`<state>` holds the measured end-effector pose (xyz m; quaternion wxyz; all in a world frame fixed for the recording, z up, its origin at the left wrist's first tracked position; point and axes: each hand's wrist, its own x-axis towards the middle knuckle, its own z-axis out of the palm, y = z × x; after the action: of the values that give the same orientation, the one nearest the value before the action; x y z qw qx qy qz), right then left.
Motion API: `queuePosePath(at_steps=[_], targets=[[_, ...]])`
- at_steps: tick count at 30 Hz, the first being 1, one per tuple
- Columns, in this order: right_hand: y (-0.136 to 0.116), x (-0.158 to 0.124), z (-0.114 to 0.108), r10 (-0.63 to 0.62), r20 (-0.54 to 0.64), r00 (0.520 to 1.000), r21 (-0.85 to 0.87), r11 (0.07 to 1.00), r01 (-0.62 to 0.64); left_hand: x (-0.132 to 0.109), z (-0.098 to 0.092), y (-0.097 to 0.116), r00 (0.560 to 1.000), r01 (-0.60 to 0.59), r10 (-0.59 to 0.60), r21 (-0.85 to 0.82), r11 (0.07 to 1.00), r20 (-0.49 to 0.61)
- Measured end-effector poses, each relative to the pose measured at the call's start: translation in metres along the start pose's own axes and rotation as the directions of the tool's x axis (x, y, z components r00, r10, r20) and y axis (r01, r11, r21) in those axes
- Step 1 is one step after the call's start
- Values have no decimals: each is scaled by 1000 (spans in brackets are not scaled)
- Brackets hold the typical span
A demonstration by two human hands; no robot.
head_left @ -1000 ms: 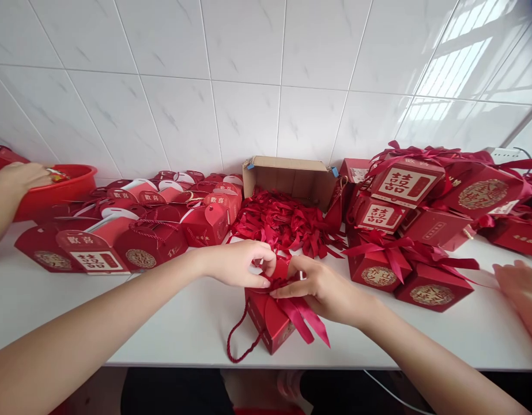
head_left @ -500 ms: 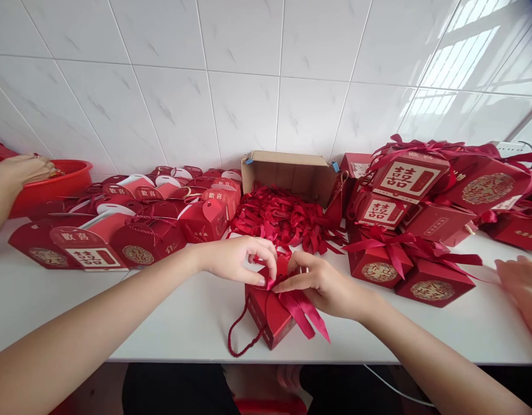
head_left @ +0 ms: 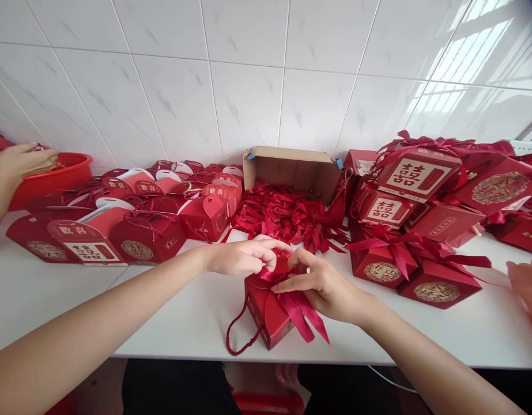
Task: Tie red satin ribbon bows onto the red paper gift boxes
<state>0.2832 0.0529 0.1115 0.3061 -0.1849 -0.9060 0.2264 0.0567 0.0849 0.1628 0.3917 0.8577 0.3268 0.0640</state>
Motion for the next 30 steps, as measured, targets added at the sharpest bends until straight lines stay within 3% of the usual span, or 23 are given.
queuePosePath(at_steps=[5, 10, 13, 18, 24, 30], targets=[[3, -2, 2, 14, 6, 1000, 8, 1000, -14, -3, 4, 1, 996, 81, -81, 5, 997, -48], [3, -1, 2, -40, -42, 998, 9, 999, 41, -8, 7, 5, 994, 81, -88, -93, 992, -64], [4, -1, 6, -41, -117, 992, 39, 998, 45, -12, 15, 10, 980, 67, -86, -105, 992, -182], [5, -4, 16, 175, -289, 941, 231, 967, -109, -13, 35, 13, 935, 47, -98, -157, 987, -341], [2, -3, 17, 282, -303, 910, 315, 931, -183, -5, 56, 12, 828, -2, -132, -237, 971, -545], [0, -2, 15, 350, -294, 890, 393, 893, -222, 2, 67, 10, 778, 4, -209, -327, 945, -593]])
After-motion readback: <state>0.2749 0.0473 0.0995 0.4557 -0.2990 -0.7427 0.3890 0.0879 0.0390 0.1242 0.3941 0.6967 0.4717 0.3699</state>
